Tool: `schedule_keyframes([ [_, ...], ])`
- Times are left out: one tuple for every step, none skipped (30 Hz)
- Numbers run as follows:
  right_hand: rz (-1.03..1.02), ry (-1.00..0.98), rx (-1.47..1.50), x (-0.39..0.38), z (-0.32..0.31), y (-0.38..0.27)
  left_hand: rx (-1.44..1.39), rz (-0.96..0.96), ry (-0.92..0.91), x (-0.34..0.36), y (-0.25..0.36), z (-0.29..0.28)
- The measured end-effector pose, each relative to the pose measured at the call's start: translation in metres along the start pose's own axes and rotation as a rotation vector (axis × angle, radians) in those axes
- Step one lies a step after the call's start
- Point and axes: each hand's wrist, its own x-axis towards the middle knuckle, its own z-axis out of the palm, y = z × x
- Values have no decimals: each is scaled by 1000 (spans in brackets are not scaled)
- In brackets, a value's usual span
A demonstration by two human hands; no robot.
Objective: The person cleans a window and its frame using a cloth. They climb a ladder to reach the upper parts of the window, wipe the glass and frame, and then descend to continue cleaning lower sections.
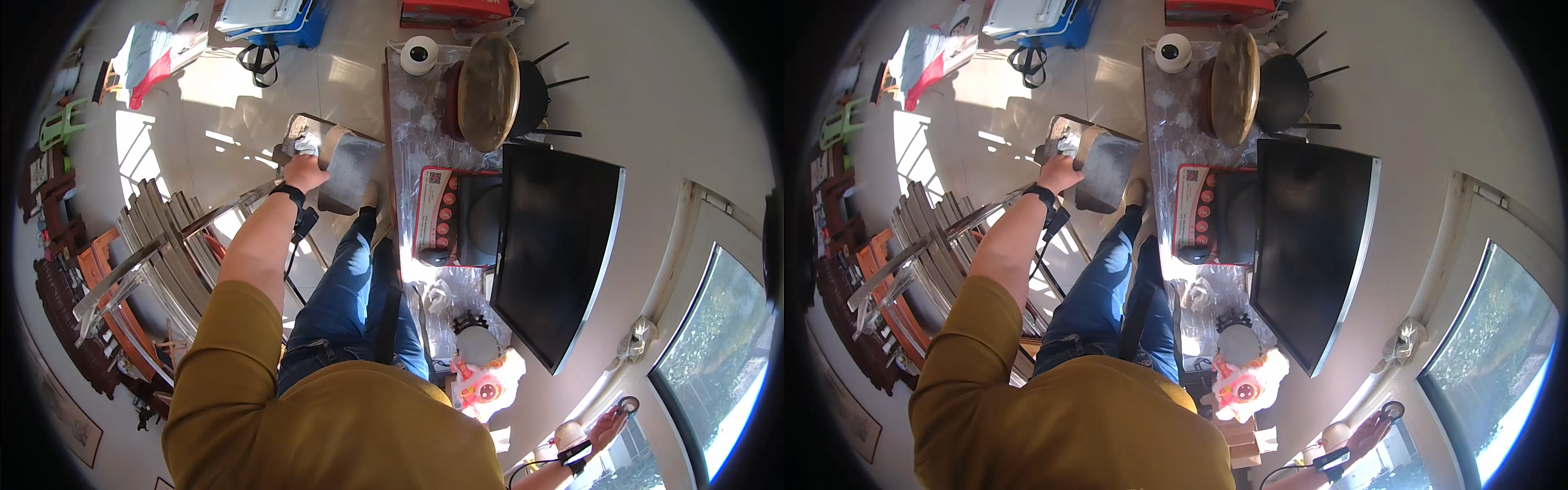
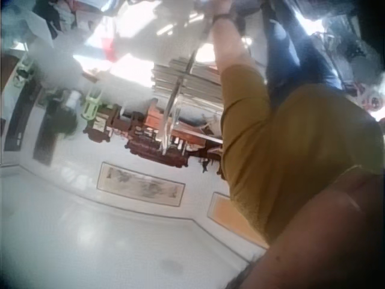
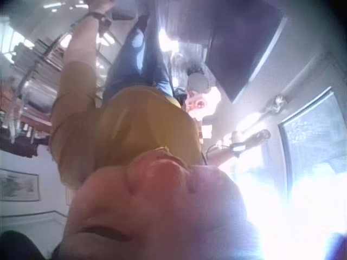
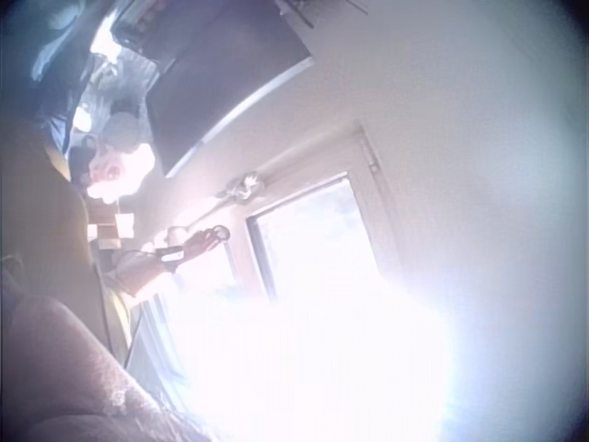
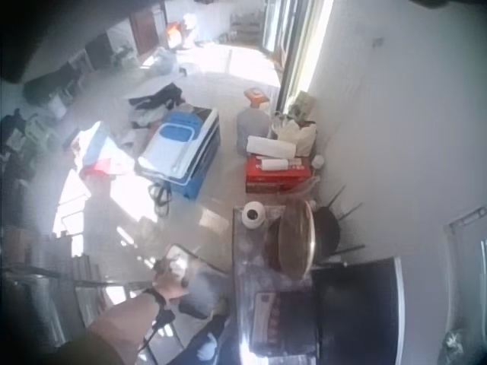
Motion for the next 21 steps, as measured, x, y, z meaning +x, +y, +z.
schedule_keyframes([
  [50,37,-15,-12,11,20,2,-2,-38,6,0,9],
  [115,71,-22,-26,22,44,5,5,-62,16,0,18],
  [192,100,-35,-43,34,72,11,10,-77,25,0,26],
  [263,123,-59,-57,45,99,52,-12,-133,34,0,37],
  [328,146,-83,-71,55,122,63,1,-146,42,-1,49],
  [390,160,-111,-82,65,144,78,13,-143,50,-3,60],
  [440,176,-140,-92,73,163,94,26,-142,60,-5,73],
  [506,186,-172,-102,80,181,109,33,-147,69,-6,86],
  [532,197,-201,-107,87,194,114,40,-149,79,-8,99],
  [571,207,-231,-113,92,207,121,46,-162,90,-9,111],
  [602,214,-262,-116,98,218,133,51,-179,101,-11,123],
  [632,220,-295,-119,102,229,159,50,-190,112,-12,133],
  [651,230,-325,-118,106,235,172,51,-187,120,-14,143],
  [668,233,-354,-118,109,240,184,55,-182,128,-15,154],
  [680,238,-381,-116,111,245,197,57,-169,136,-16,163],
  [690,241,-406,-114,113,249,214,54,-156,143,-16,171],
  [700,245,-428,-112,115,253,228,49,-165,150,-17,179],
  [699,242,-447,-109,116,256,245,45,-170,157,-18,186],
  [701,248,-464,-107,118,258,263,42,-173,163,-19,192],
  [713,250,-480,-105,119,260,278,40,-160,168,-20,197],
  [718,251,-491,-103,121,262,290,35,-150,172,-21,202],
])
